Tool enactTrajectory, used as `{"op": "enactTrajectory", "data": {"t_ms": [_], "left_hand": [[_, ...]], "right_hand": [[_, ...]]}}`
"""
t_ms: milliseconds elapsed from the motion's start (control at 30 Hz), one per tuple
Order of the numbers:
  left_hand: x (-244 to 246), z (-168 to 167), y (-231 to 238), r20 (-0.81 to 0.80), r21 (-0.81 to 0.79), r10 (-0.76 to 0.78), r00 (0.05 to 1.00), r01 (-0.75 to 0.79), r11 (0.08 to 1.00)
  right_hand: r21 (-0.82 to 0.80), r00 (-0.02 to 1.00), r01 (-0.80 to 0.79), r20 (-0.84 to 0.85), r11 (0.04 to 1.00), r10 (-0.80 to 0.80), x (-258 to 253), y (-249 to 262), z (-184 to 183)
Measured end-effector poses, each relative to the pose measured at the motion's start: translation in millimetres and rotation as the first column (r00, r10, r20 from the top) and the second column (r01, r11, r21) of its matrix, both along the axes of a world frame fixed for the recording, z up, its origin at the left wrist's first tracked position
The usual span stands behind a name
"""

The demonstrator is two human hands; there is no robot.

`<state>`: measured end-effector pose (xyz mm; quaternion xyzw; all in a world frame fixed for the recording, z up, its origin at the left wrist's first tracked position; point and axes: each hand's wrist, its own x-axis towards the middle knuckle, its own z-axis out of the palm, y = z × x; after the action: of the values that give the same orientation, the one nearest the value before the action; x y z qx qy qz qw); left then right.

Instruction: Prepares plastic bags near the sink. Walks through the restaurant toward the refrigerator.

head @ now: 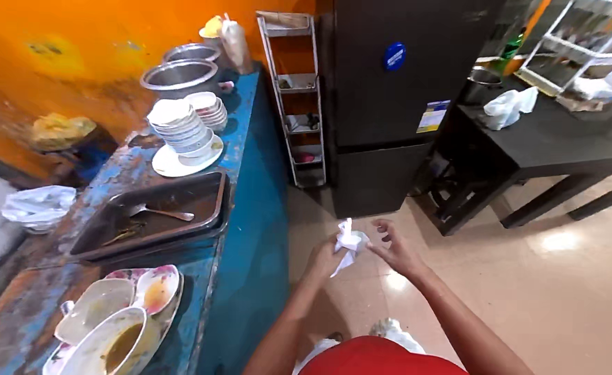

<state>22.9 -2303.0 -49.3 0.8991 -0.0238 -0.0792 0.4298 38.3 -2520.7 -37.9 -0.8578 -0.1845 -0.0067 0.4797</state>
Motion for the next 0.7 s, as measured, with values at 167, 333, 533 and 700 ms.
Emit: {"op": "enactTrajectory", "data": {"t_ms": [167,333,533,700], "left_hand": [[63,-25,47,-0.043,0.02,0.317,0.948,-0.316,0.948],[103,-63,65,-0.172,0.165,0.489,0.855,-0.465,0.87],[140,-73,45,-0.215,0.248,0.67,0.71,-0.624,0.741],[181,-66,24,-0.267,0.23,0.74,0.617,-0.705,0.671]], "right_hand": [[-0.095,0.959,0.058,-0.273,0.994,-0.082,152,-9,-31],[-0.203,0.924,-0.004,-0.375,0.979,-0.074,328,-8,-89],[-0.399,0.829,-0.069,-0.532,0.914,-0.17,509,14,-141],[-0.47,0.814,-0.037,-0.526,0.882,-0.246,578,19,-160]]}}
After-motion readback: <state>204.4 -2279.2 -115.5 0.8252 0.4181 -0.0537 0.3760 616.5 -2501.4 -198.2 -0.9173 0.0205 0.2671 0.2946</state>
